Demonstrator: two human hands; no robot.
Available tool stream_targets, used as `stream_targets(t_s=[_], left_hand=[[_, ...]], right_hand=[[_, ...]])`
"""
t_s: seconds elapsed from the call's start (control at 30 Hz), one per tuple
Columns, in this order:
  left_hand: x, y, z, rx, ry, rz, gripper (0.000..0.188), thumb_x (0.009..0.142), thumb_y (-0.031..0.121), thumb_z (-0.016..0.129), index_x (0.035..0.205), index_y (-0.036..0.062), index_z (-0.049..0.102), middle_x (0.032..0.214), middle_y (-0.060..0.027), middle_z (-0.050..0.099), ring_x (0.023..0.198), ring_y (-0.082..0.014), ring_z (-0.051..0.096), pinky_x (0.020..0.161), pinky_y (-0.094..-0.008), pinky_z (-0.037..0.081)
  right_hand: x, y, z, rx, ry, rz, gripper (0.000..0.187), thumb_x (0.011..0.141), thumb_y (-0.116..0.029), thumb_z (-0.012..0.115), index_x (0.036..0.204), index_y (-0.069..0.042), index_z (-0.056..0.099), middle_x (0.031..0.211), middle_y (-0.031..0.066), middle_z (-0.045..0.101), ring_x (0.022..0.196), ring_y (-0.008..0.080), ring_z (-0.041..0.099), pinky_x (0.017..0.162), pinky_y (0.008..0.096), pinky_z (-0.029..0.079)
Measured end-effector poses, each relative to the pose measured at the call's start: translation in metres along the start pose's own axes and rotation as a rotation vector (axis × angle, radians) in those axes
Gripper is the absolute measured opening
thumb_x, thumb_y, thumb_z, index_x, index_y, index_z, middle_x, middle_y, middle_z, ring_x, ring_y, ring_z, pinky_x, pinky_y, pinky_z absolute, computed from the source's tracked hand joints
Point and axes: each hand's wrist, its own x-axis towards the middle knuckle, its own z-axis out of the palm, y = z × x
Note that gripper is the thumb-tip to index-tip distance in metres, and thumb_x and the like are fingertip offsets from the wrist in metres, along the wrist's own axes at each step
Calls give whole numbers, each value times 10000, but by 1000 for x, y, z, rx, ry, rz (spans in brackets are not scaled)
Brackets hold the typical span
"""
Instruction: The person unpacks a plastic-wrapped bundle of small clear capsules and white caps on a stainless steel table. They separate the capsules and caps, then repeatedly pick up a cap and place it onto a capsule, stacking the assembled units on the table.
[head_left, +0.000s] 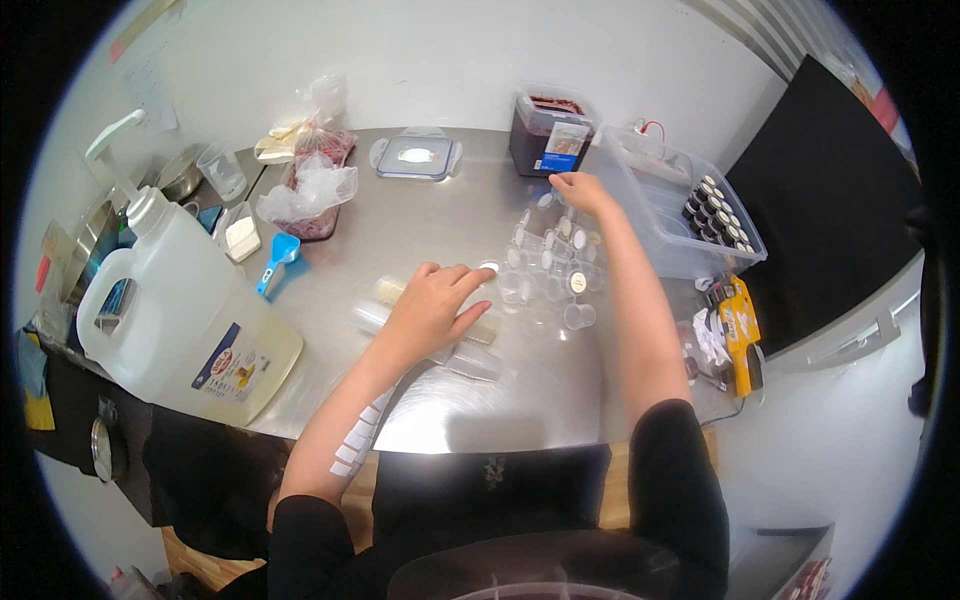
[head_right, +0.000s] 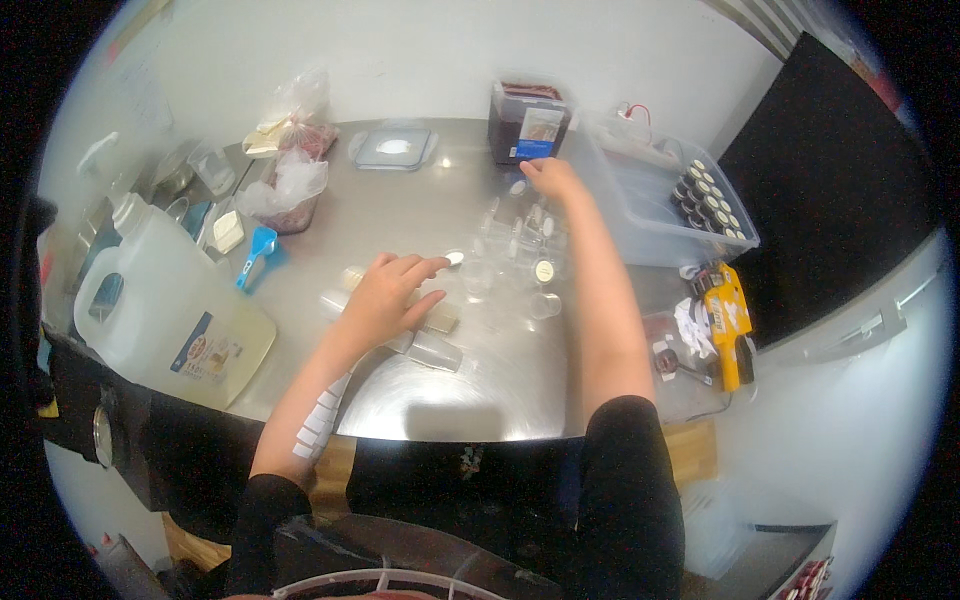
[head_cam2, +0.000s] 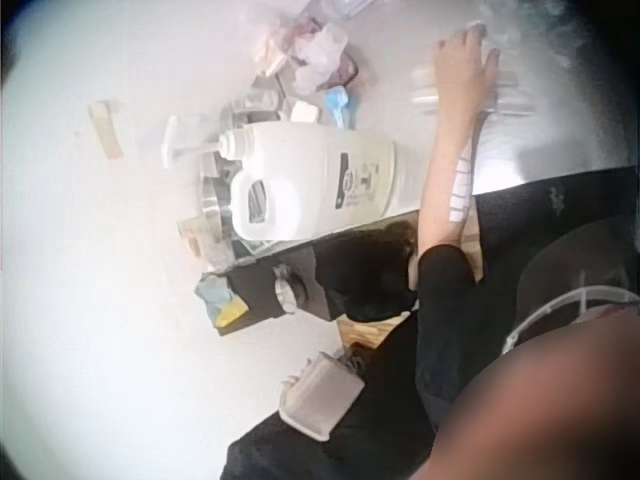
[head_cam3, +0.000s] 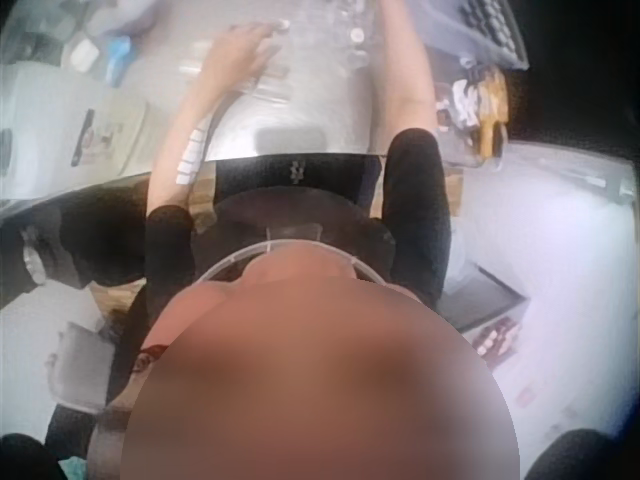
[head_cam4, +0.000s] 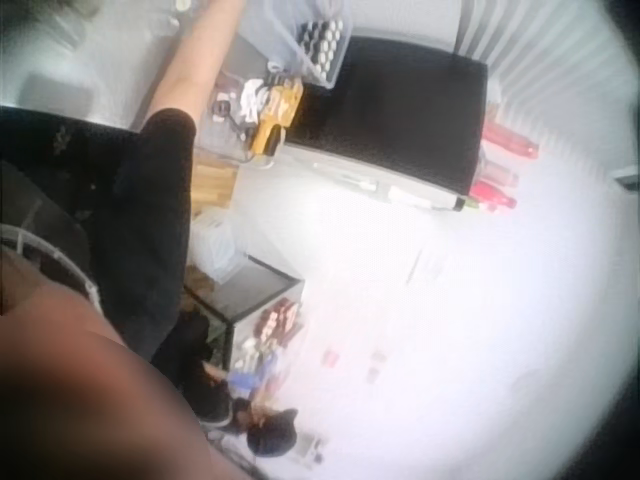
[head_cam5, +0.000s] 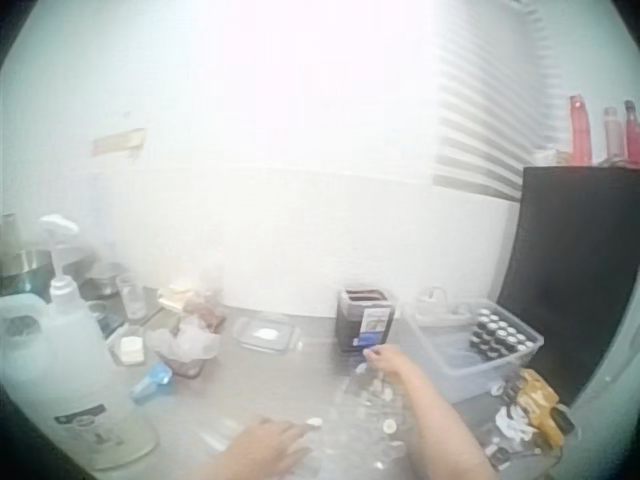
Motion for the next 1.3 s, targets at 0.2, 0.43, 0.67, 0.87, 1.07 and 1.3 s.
stream_targets(t_s=[0.2, 0.43, 0.67, 0.87, 1.07, 1.3], left_hand=[[5, 5, 1, -3, 16, -7, 347, 862, 195, 694, 1189, 107, 622, 955, -73, 648, 861, -239, 633, 849, -365, 437], [29, 30, -41, -443, 109, -163, 151, 905, 173, 662, 975, 41, 690, 860, -75, 664, 781, -191, 620, 761, -326, 476], [63, 100, -119, -1290, 72, 118, 214, 932, 189, 617, 829, 22, 702, 817, -67, 676, 730, -164, 602, 708, -284, 479], [45, 131, -129, -1429, -86, 327, 280, 954, 240, 576, 814, 34, 703, 810, -63, 674, 719, -171, 612, 722, -299, 473], [18, 138, -132, -1433, -131, 375, 347, 976, 291, 534, 798, 46, 703, 803, -59, 673, 708, -178, 623, 737, -313, 467], [8, 135, -136, -1390, -140, 391, 426, 1002, 351, 485, 781, 59, 704, 794, -54, 672, 695, -187, 635, 753, -331, 461]], right_hand=[[0, -3, -3, 72, -31, 41, 520, 975, -504, 516, 1203, -66, 679, 1180, 182, 683, 1118, 315, 641, 958, 395, 477], [-30, 0, -43, 289, 173, -35, 341, 923, -334, 634, 1037, -25, 721, 1025, 145, 716, 966, 177, 659, 867, 316, 498], [-55, -2, -31, 2, 131, 88, 237, 793, -219, 713, 886, -2, 731, 868, 193, 721, 844, 307, 703, 775, 408, 527], [-24, 34, -15, -24, -78, 71, 197, 731, -140, 693, 885, -23, 735, 912, 203, 718, 875, 322, 699, 774, 406, 528], [-24, 51, -3, -39, -28, 15, 177, 722, -109, 696, 875, -23, 720, 886, 200, 704, 868, 351, 687, 773, 412, 528], [-20, 49, -3, -100, 3, 203, 147, 747, -44, 652, 877, -19, 714, 927, 231, 697, 920, 388, 679, 803, 432, 530]])
